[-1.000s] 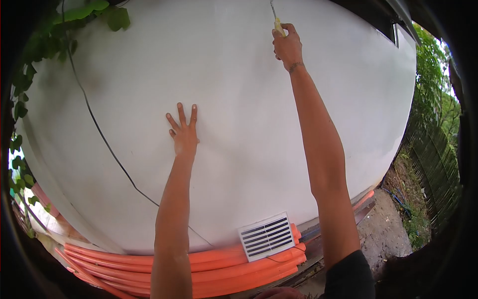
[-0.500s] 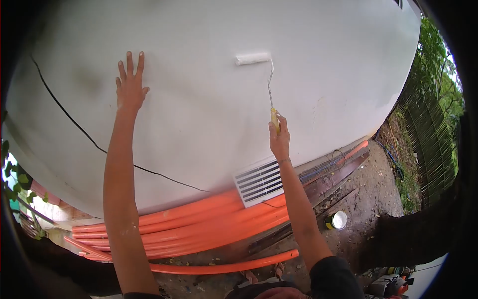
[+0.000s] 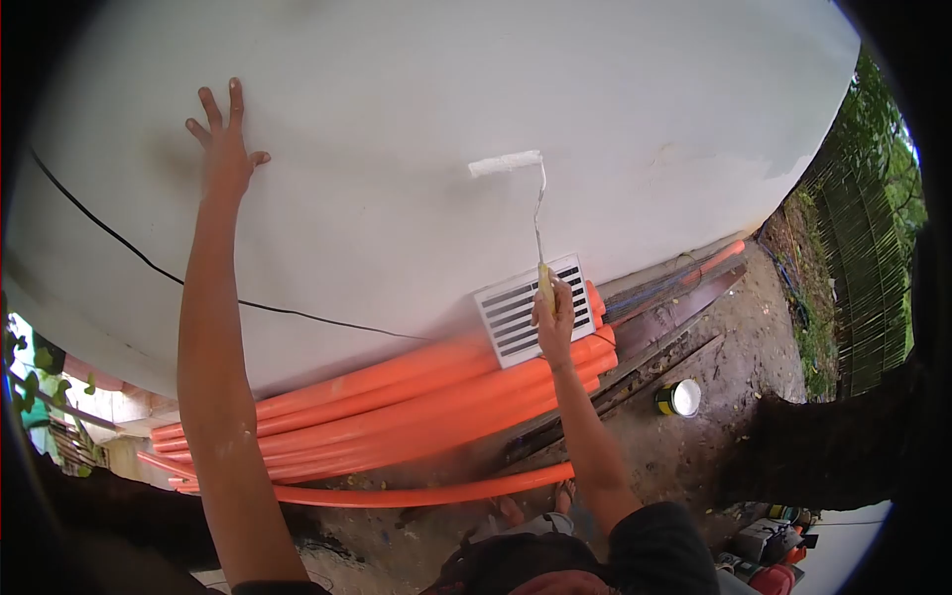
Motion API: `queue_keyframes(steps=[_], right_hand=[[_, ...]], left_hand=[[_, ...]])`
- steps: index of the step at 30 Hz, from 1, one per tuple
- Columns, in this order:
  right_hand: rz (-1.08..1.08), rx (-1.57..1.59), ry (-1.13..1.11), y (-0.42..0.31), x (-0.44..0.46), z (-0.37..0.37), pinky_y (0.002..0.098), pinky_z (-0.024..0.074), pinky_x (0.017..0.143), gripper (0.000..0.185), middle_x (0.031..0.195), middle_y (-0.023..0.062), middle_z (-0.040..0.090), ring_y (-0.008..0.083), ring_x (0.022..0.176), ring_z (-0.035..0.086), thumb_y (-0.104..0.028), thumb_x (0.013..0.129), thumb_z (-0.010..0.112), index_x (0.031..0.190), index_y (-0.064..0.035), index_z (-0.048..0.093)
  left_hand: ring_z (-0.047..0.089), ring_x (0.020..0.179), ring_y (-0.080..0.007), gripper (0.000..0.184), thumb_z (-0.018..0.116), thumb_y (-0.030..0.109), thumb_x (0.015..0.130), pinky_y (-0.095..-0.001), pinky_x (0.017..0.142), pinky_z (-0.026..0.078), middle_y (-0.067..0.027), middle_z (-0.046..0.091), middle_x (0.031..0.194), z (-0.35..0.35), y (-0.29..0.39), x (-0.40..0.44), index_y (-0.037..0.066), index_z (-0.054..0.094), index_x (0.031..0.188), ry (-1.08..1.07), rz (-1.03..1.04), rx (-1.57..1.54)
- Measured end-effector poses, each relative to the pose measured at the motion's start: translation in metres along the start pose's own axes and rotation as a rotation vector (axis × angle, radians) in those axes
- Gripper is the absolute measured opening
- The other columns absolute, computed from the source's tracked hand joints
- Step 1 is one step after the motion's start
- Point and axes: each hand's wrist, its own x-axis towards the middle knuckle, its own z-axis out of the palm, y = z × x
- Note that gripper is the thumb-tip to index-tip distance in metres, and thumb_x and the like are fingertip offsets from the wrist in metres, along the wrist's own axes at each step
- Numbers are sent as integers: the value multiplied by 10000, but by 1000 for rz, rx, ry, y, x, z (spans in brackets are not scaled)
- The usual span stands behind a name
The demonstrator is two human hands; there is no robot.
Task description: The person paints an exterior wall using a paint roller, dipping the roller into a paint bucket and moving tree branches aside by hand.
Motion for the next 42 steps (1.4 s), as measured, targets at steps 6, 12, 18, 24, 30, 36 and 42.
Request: queue_keyframes(steps=[6, 12, 18, 24, 30, 36, 42], right_hand=[[-124, -175, 18, -52, 44, 92, 359, 534, 854, 378, 1278, 159, 633, 232, 1002, 642, -110, 1017, 586, 1366, 17, 519], [-87, -350, 30, 54, -5, 64, 383, 510, 914, 320, 1347, 195, 617, 295, 1058, 621, -101, 1013, 595, 1304, 15, 531], [8, -281, 7, 90, -36, 46, 402, 495, 1007, 355, 1405, 230, 593, 334, 1217, 616, -116, 1020, 583, 1335, 43, 539], [-166, -203, 48, -10, 33, 98, 292, 484, 774, 355, 1210, 123, 627, 135, 872, 536, -108, 1028, 582, 1357, 11, 521], [-138, -366, 38, 57, -9, 68, 340, 498, 860, 350, 1188, 145, 620, 224, 981, 583, -124, 1019, 598, 1336, 9, 533], [0, -318, -5, 90, -41, 47, 333, 506, 868, 320, 1272, 161, 631, 200, 1002, 598, -143, 1026, 597, 1306, 0, 538], [-109, -163, 39, -18, 25, 102, 387, 495, 1023, 359, 1378, 200, 604, 326, 1212, 616, -100, 1015, 574, 1340, 45, 530]], left_hand=[[144, 1458, -624, 1311, 896, 152, 747, -551, 929, 638, -178, -70, 1693, -13, 6, -1, 384, -55, 1620, -103, -58, -120], [163, 1443, -640, 1315, 903, 168, 742, -575, 895, 643, -181, -64, 1691, 7, 1, 2, 391, -52, 1618, -1, -12, -112], [187, 1425, -655, 1319, 907, 225, 745, -563, 855, 656, -191, -52, 1687, 14, -4, 6, 385, -70, 1617, 32, 0, -58], [194, 1418, -661, 1327, 909, 249, 744, -550, 831, 666, -189, -63, 1686, 15, -2, 7, 378, -82, 1616, 13, -10, -49], [97, 1448, -651, 1341, 908, 179, 732, -570, 858, 654, -192, -90, 1686, 11, 1, 5, 363, -81, 1617, 5, -5, -90], [192, 1413, -658, 1313, 908, 221, 748, -533, 826, 673, -194, -36, 1677, 19, -2, 10, 372, -61, 1620, 25, -10, -29], [160, 1417, -673, 1324, 905, 197, 740, -569, 884, 646, -223, -71, 1676, 15, -1, 4, 348, -72, 1620, 36, 18, -75]])
